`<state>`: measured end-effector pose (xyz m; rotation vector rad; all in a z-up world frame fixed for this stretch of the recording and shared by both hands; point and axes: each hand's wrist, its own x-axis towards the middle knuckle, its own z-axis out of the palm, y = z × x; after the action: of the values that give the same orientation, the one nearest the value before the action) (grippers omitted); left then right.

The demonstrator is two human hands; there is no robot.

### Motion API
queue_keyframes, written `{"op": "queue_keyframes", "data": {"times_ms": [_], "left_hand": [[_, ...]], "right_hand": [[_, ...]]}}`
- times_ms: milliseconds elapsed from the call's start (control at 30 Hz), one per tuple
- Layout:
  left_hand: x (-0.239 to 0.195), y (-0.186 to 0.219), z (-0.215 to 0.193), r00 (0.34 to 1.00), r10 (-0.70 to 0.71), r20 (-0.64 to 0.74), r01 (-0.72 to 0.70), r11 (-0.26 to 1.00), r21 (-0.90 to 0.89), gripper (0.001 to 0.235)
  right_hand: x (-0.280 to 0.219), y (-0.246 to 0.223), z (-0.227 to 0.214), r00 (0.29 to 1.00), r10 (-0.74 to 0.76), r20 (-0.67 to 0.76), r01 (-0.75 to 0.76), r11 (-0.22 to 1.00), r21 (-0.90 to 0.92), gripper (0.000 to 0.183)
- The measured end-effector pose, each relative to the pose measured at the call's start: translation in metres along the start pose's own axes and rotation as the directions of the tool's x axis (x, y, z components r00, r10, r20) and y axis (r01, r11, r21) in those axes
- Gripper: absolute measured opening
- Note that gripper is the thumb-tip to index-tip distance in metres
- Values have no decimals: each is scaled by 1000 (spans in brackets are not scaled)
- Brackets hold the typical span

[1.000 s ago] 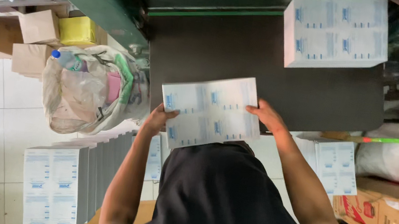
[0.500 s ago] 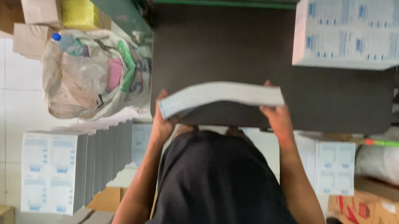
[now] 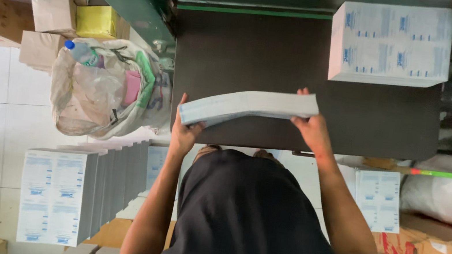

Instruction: The person aligns and stacks printed paper by hand on a machine surface, repeatedly picking up stacks of paper, flexing them to square the edges, and placing them onto larger piles.

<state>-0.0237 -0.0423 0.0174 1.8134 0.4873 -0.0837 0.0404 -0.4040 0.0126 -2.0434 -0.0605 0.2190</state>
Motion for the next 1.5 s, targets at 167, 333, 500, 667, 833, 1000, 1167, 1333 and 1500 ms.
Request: {"op": "queue_keyframes", "data": {"times_ms": [167,333,500,667,833,1000,1167,1333,1500], "left_hand": [[-9,11,0,997,-51,62,48,998,46,80],[-5,-12,2,983,-172,61,162,977,135,84],[-38,0,2,997,35,-62,-39,997,-67,92],[-45,-4,15,963,231,-136,-250,957,-144,86],[-49,0,15,943,289,-164,-278,957,83,83],[-57,-8,23,954,183,-238,-146,975,167,56],[-28,-8,20,940,184,-288,-125,970,209,51],[-35,1,22,952,169,-255,-116,970,212,51],[-57,2,23,981,136,-136,-112,979,173,72]], "right_hand": [[3,13,7,987,129,-100,-145,973,-180,61],[1,8,1,986,87,-140,-118,967,-226,59],[-11,13,6,998,-7,-59,17,987,158,86],[-10,13,6,998,62,-27,-54,971,232,90],[-7,14,7,999,36,-11,-34,990,139,82],[-15,44,12,987,29,-155,-79,941,-329,58],[-7,57,5,977,-66,-202,-13,931,-365,60],[-13,44,1,968,-60,-245,-9,962,-274,69],[-22,9,-7,995,54,-88,-50,998,45,73]]}}
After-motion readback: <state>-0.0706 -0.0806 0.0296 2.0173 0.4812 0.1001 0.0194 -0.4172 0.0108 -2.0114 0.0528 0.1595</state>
